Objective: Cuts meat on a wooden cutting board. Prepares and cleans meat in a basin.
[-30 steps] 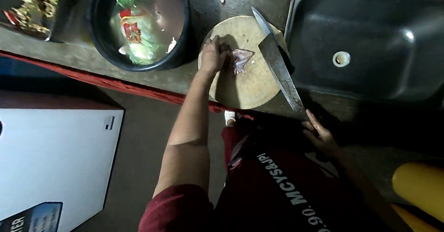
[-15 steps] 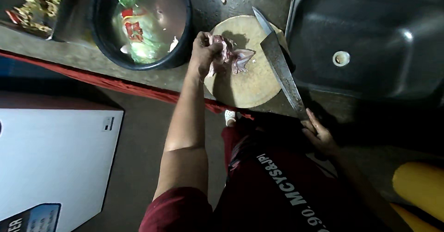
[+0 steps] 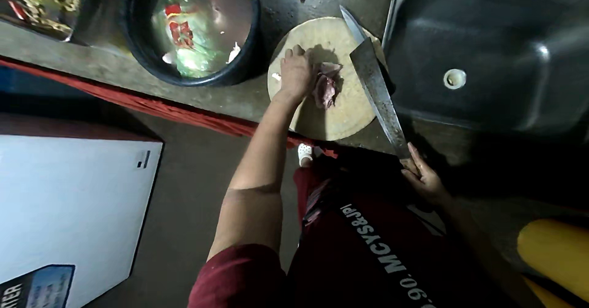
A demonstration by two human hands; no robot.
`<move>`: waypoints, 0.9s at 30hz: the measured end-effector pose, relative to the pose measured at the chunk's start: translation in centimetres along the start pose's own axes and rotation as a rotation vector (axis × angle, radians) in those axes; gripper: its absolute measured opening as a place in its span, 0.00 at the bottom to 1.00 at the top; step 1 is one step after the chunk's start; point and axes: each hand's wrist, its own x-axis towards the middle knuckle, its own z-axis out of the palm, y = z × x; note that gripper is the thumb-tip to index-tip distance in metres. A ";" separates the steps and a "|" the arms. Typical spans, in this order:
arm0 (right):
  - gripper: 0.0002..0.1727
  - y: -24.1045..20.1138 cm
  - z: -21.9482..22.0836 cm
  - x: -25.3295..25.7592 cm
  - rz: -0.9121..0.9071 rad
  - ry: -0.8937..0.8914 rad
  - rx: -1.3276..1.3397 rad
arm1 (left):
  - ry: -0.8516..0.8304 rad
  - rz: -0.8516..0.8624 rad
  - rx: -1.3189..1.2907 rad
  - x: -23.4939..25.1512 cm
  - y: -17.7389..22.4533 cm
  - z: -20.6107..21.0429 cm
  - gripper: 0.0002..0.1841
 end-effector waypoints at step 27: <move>0.38 0.3 -0.1 0.3 -0.055 0.031 -0.046 | -0.010 -0.002 -1.081 -7.0 0.6 0.6 0.14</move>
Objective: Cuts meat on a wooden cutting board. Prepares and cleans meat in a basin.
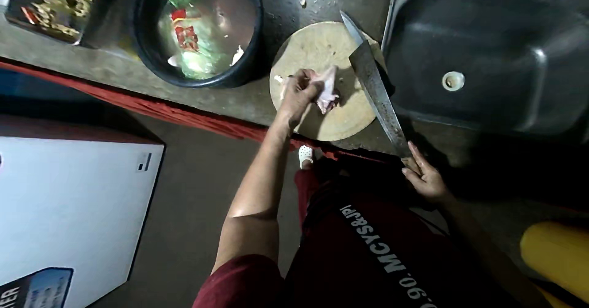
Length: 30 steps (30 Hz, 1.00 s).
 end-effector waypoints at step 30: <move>0.39 -0.7 0.2 0.5 0.097 -0.036 -0.010 | 0.099 -0.114 0.287 2.5 -2.7 1.6 0.23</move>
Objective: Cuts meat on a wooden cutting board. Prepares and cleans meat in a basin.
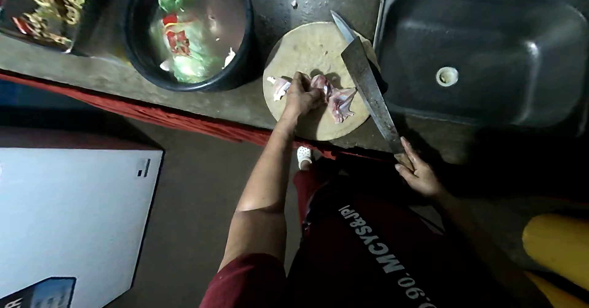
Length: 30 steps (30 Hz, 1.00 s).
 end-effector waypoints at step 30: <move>0.34 -5.5 3.2 5.3 -0.198 0.154 0.041 | -0.229 0.168 0.394 0.1 4.7 -1.1 0.30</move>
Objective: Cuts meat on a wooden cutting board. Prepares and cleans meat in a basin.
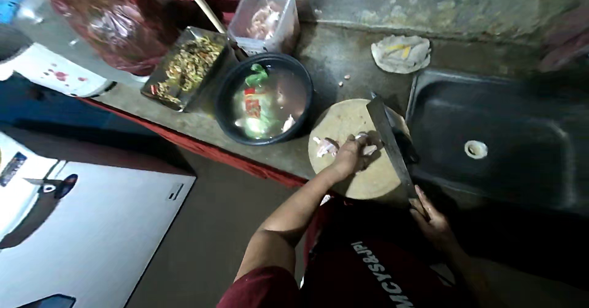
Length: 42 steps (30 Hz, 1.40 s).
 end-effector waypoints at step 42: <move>0.31 -5.2 5.5 6.0 0.213 -0.044 -0.572 | -0.041 0.192 0.479 -0.4 -9.4 -4.7 0.18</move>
